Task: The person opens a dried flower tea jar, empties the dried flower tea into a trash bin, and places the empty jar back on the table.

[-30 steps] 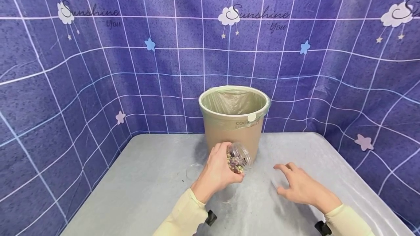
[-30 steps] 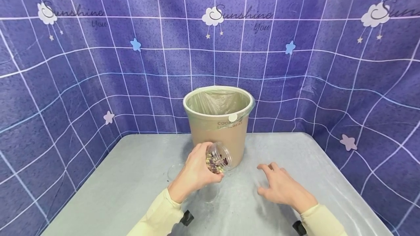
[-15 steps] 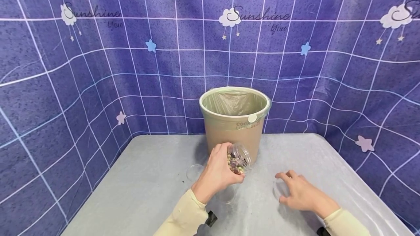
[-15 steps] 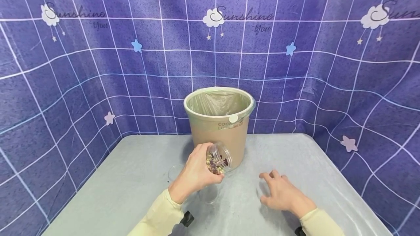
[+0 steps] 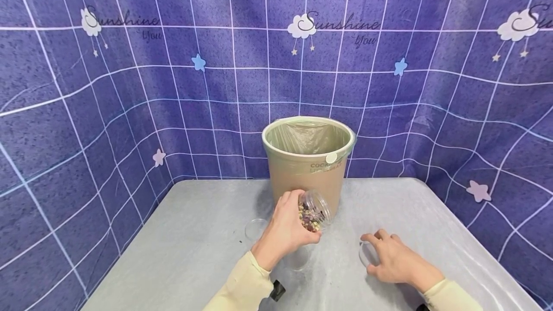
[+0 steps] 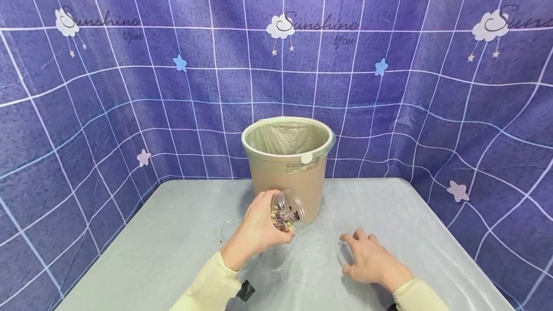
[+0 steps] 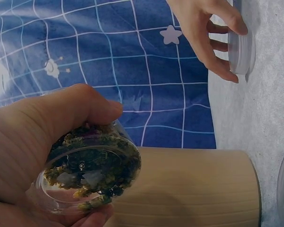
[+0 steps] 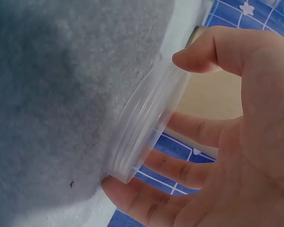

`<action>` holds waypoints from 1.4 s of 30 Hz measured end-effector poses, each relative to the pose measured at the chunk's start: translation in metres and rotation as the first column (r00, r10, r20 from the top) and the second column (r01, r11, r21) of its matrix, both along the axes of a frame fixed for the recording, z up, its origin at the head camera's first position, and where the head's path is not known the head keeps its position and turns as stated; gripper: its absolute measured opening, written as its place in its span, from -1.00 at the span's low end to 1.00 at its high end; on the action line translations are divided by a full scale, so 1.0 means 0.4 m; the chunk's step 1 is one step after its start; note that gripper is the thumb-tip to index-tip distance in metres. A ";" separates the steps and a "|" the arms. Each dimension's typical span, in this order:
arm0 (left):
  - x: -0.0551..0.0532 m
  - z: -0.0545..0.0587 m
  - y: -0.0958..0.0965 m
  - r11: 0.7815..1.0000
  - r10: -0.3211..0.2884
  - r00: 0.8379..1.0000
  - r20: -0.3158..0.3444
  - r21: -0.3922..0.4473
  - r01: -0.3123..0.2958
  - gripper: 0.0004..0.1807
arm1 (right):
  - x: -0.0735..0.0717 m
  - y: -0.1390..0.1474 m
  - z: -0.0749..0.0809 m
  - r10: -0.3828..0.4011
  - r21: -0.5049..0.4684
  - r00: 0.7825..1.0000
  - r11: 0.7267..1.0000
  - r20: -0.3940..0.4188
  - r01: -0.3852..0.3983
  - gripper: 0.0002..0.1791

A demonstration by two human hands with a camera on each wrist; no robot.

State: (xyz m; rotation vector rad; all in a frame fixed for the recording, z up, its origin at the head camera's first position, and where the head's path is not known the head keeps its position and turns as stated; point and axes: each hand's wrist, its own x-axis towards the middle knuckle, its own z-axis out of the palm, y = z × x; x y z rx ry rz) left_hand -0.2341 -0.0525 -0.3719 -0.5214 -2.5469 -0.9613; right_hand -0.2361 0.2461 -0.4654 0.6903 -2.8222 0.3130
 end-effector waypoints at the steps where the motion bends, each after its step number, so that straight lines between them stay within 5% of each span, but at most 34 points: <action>1: 0.000 0.000 0.000 1.000 0.000 1.000 -0.001 0.000 0.000 -0.04 | 0.000 -0.001 -0.001 -0.002 0.002 1.000 1.000 0.000 0.002 -0.28; 42: 0.003 0.003 -0.001 1.000 0.005 1.000 0.010 0.008 -0.005 -0.01 | 0.012 -0.006 -0.011 0.002 0.054 0.998 0.999 -0.062 0.001 -0.24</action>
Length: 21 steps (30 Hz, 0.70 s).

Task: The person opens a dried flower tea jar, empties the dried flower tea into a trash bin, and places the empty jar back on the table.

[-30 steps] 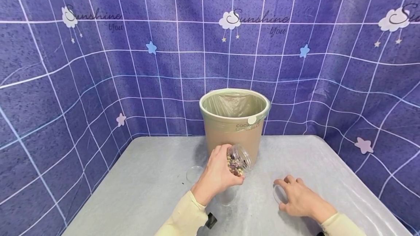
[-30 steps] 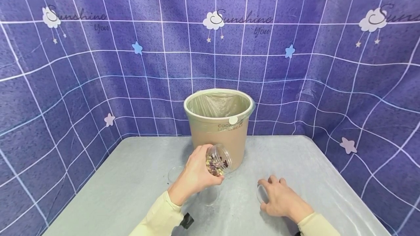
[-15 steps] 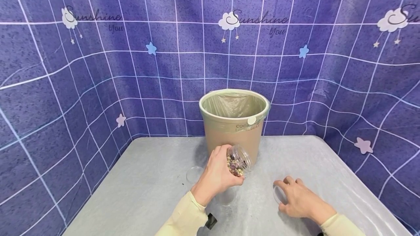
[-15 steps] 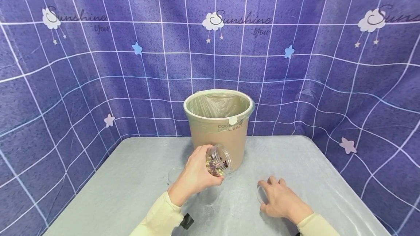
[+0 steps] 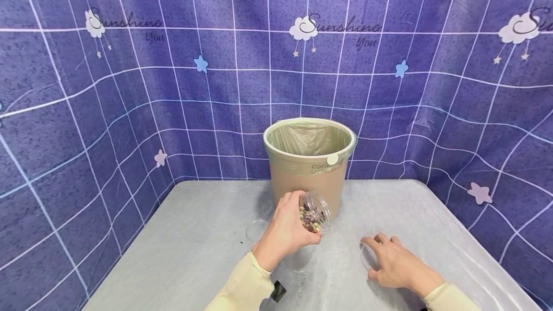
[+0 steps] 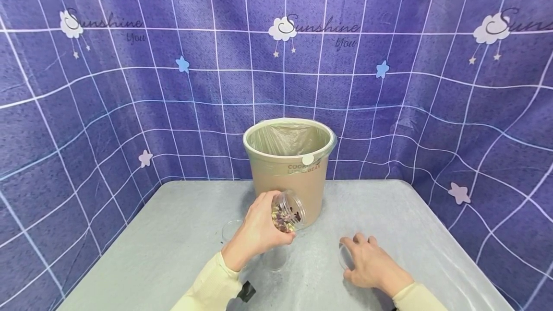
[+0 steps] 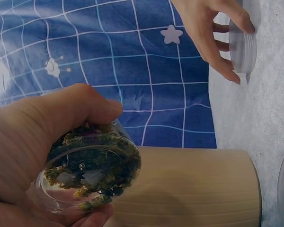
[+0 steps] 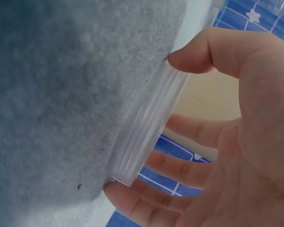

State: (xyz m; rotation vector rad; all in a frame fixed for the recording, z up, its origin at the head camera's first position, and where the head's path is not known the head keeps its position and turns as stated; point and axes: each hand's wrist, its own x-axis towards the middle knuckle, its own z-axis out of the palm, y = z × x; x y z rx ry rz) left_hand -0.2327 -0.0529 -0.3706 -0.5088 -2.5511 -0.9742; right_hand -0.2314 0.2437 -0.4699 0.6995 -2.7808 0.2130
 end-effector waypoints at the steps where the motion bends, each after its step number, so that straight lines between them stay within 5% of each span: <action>1: 0.000 0.000 0.000 1.000 0.001 1.000 0.001 0.000 -0.001 -0.01 | 0.000 0.000 0.001 0.003 -0.003 1.000 1.000 0.001 -0.003 -0.24; 7: -0.001 -0.001 0.000 1.000 0.006 1.000 -0.002 -0.001 -0.006 -0.01 | -0.003 0.001 0.019 -0.025 -0.029 1.000 0.999 0.010 0.025 -0.23; 21: -0.005 -0.006 0.002 1.000 0.007 1.000 0.002 -0.008 -0.007 0.00 | -0.017 -0.010 0.114 -0.028 -0.139 0.994 0.990 -0.109 0.013 -0.24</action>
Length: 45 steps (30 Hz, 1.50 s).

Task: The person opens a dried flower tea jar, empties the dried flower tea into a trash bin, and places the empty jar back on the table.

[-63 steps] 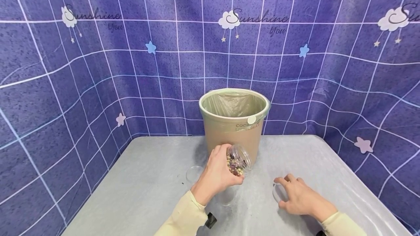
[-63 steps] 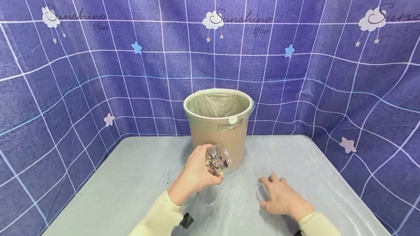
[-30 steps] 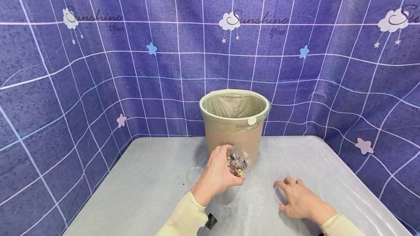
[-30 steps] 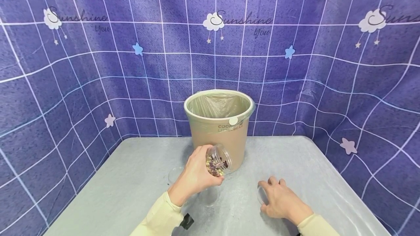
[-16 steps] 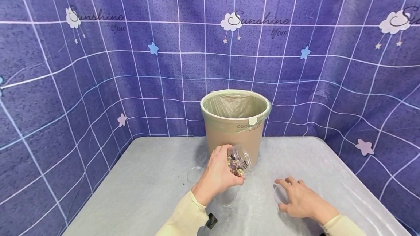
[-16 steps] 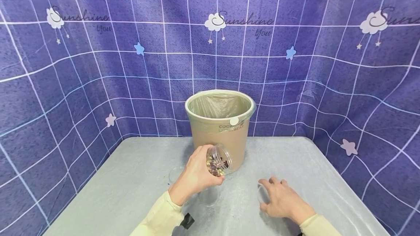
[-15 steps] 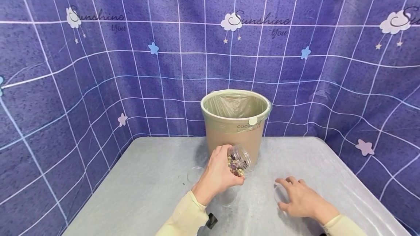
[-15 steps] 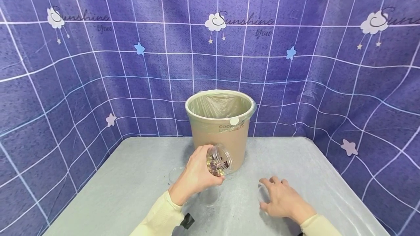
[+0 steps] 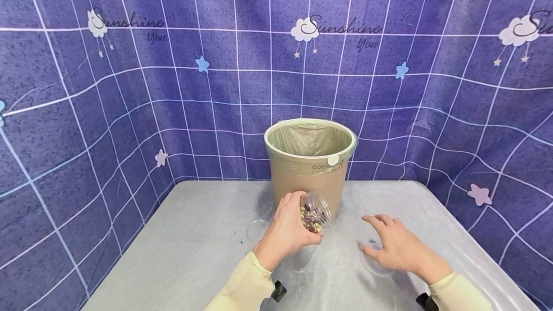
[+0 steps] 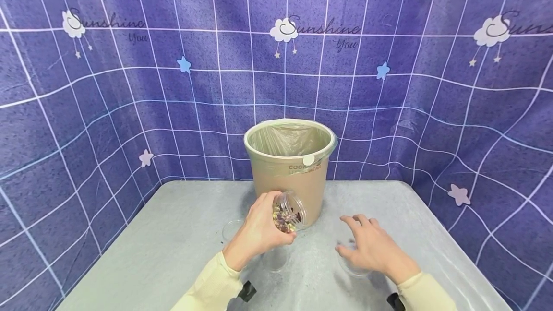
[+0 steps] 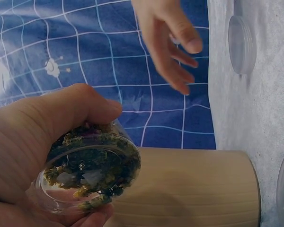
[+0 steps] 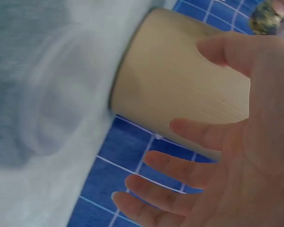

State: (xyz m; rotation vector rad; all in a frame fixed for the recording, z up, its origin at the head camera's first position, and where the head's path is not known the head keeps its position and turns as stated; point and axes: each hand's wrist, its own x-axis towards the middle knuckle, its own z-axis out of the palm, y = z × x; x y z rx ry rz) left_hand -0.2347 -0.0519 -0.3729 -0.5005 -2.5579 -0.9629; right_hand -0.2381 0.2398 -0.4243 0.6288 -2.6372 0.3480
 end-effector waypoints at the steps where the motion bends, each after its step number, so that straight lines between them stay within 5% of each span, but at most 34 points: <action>1: 0.000 0.000 0.000 1.000 -0.001 1.000 0.000 0.000 0.001 0.00 | -0.001 -0.002 0.008 0.006 -0.007 1.000 1.000 -0.007 -0.006 -0.23; 21: 0.008 0.011 -0.006 1.000 -0.005 1.000 -0.011 0.013 0.005 -0.02 | -0.040 -0.047 0.197 0.096 -0.099 0.984 0.989 -0.151 -0.112 -0.25; 35: 0.025 0.031 -0.015 1.000 -0.009 0.999 -0.038 0.028 0.010 -0.02 | -0.092 -0.106 0.288 0.114 -0.188 0.937 0.965 -0.330 -0.184 -0.27; 45: 0.026 0.040 -0.024 0.998 -0.013 0.999 -0.044 0.055 0.016 -0.02 | -0.135 -0.151 0.341 0.181 -0.128 0.931 0.964 -0.318 -0.231 -0.35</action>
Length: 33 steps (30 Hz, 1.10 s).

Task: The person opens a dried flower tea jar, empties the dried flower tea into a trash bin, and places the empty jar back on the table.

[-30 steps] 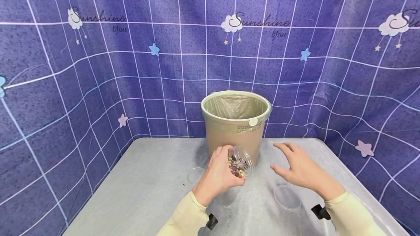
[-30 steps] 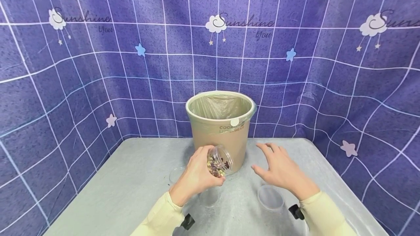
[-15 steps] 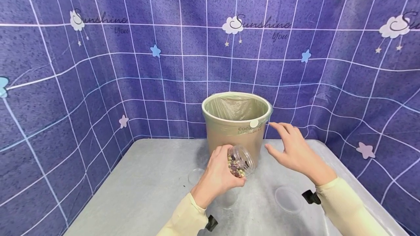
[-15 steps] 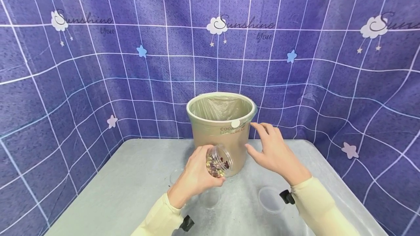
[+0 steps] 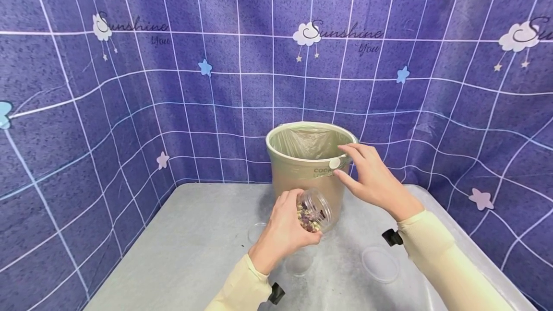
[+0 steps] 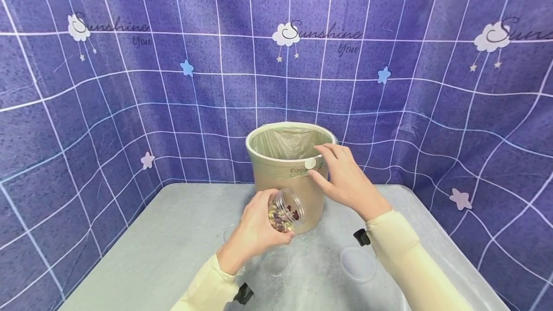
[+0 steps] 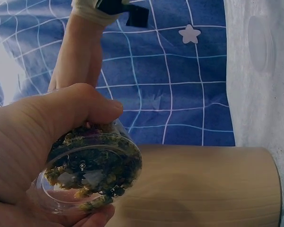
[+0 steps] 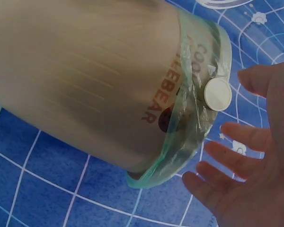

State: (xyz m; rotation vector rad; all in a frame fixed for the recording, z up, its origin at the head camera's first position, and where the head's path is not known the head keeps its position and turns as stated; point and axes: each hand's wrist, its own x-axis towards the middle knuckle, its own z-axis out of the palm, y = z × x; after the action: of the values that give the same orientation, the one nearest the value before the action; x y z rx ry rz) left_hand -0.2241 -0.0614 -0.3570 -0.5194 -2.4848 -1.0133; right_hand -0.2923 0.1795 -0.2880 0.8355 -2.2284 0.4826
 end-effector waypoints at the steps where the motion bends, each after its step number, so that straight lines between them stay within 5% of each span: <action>1: 0.000 0.001 -0.001 1.000 -0.001 1.000 -0.001 0.002 0.001 -0.02 | -0.006 -0.004 0.003 0.009 0.011 1.000 1.000 0.003 -0.009 -0.37; 12: 0.002 0.011 -0.013 1.000 0.004 1.000 -0.006 0.014 -0.004 0.01 | -0.045 -0.037 0.015 0.083 0.077 0.996 0.994 -0.020 -0.082 -0.58; 33: 0.003 0.042 -0.028 0.999 0.028 0.995 -0.097 0.027 -0.026 0.00 | -0.062 -0.051 -0.007 0.036 0.066 0.996 0.997 -0.076 -0.031 -0.88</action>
State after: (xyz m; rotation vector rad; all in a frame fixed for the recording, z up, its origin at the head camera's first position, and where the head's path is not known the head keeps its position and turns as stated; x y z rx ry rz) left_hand -0.2230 -0.0725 -0.3404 -0.5132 -2.3835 -0.9848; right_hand -0.3170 0.1590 -0.2907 0.9115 -2.1724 0.3888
